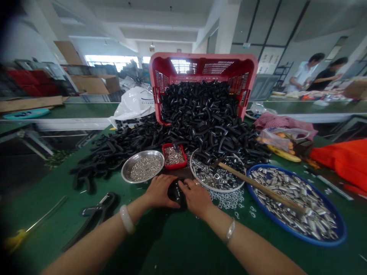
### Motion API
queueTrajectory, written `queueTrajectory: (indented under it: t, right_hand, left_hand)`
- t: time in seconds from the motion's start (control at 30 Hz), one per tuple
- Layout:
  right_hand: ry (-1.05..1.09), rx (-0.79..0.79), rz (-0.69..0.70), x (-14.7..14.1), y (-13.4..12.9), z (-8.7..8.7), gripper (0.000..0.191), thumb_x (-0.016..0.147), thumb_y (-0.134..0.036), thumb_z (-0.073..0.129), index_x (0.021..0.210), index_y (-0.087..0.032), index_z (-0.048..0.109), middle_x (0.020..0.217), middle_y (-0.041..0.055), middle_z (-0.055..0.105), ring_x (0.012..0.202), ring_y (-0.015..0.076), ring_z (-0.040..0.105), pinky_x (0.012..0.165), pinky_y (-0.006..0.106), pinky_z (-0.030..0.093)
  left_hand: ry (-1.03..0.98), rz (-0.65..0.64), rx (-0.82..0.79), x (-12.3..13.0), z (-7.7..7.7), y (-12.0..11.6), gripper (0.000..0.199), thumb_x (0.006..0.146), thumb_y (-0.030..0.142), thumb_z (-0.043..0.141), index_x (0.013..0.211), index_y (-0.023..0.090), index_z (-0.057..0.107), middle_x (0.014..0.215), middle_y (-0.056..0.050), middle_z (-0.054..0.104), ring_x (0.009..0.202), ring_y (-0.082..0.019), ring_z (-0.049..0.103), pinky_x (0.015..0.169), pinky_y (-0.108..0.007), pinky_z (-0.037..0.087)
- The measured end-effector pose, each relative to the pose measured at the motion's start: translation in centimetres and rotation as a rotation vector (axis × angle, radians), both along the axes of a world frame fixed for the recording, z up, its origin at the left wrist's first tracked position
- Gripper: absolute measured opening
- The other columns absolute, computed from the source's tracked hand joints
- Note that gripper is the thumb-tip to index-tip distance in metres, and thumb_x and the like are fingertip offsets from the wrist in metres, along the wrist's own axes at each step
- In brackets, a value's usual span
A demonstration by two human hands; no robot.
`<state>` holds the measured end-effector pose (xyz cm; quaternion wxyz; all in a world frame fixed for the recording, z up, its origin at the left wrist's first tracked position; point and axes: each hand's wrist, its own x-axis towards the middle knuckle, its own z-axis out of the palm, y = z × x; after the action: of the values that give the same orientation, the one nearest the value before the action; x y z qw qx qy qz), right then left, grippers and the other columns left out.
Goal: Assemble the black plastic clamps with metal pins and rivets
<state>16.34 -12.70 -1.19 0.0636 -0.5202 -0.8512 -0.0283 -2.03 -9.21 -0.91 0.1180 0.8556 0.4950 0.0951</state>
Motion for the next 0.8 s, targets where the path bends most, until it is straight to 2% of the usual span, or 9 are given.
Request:
queueTrajectory:
  t: [0.2, 0.33, 0.53, 0.7, 0.8]
  right_hand:
    - [0.047, -0.032, -0.049, -0.9, 0.1, -0.5, 0.043, 0.083, -0.019, 0.035, 0.124, -0.023, 0.047, 0.124, 0.0084, 0.048, 0.104, 0.0212, 0.047, 0.080, 0.031, 0.043]
    - [0.030, 0.011, 0.029, -0.9, 0.2, -0.2, 0.048, 0.081, -0.018, 0.037, 0.129, -0.022, 0.040, 0.126, 0.0077, 0.047, 0.104, 0.0221, 0.046, 0.083, 0.033, 0.042]
    - [-0.030, 0.035, 0.088, -1.2, 0.4, 0.4, 0.045, 0.081, -0.017, 0.037, 0.126, -0.020, 0.042, 0.119, 0.0081, 0.053, 0.104, 0.0255, 0.044, 0.073, 0.033, 0.045]
    - [-0.035, 0.042, 0.098, -1.7, 0.1, 0.1, 0.047, 0.080, -0.016, 0.038, 0.127, -0.018, 0.041, 0.114, 0.0105, 0.055, 0.105, 0.0260, 0.044, 0.076, 0.035, 0.045]
    - [-0.042, 0.044, 0.120, -1.6, 0.1, 0.4, 0.049, 0.079, -0.018, 0.041, 0.128, -0.016, 0.040, 0.121, 0.0104, 0.051, 0.107, 0.0255, 0.043, 0.083, 0.036, 0.043]
  left_hand:
    - [-0.011, -0.002, 0.004, -0.3, -0.2, -0.1, 0.098, 0.040, 0.074, 0.058, 0.122, 0.023, 0.043, 0.122, -0.005, 0.049, 0.112, -0.029, 0.039, 0.097, -0.044, 0.025]
    - [-0.005, -0.002, 0.000, -0.3, -0.2, 0.1, 0.100, 0.039, 0.075, 0.057, 0.122, 0.023, 0.043, 0.123, -0.006, 0.048, 0.113, -0.030, 0.038, 0.097, -0.045, 0.025]
    - [-0.002, -0.008, -0.006, -0.2, -0.2, 0.0, 0.099, 0.040, 0.074, 0.058, 0.123, 0.024, 0.042, 0.123, -0.007, 0.048, 0.114, -0.031, 0.037, 0.099, -0.048, 0.022]
    - [0.016, -0.012, 0.009, 0.0, -0.2, -0.4, 0.097, 0.044, 0.071, 0.059, 0.125, 0.021, 0.040, 0.126, -0.009, 0.045, 0.116, -0.032, 0.035, 0.101, -0.052, 0.016]
    - [0.033, -0.018, 0.021, 0.3, -0.1, -0.6, 0.097, 0.046, 0.069, 0.059, 0.128, 0.021, 0.036, 0.128, -0.008, 0.044, 0.116, -0.032, 0.035, 0.100, -0.053, 0.016]
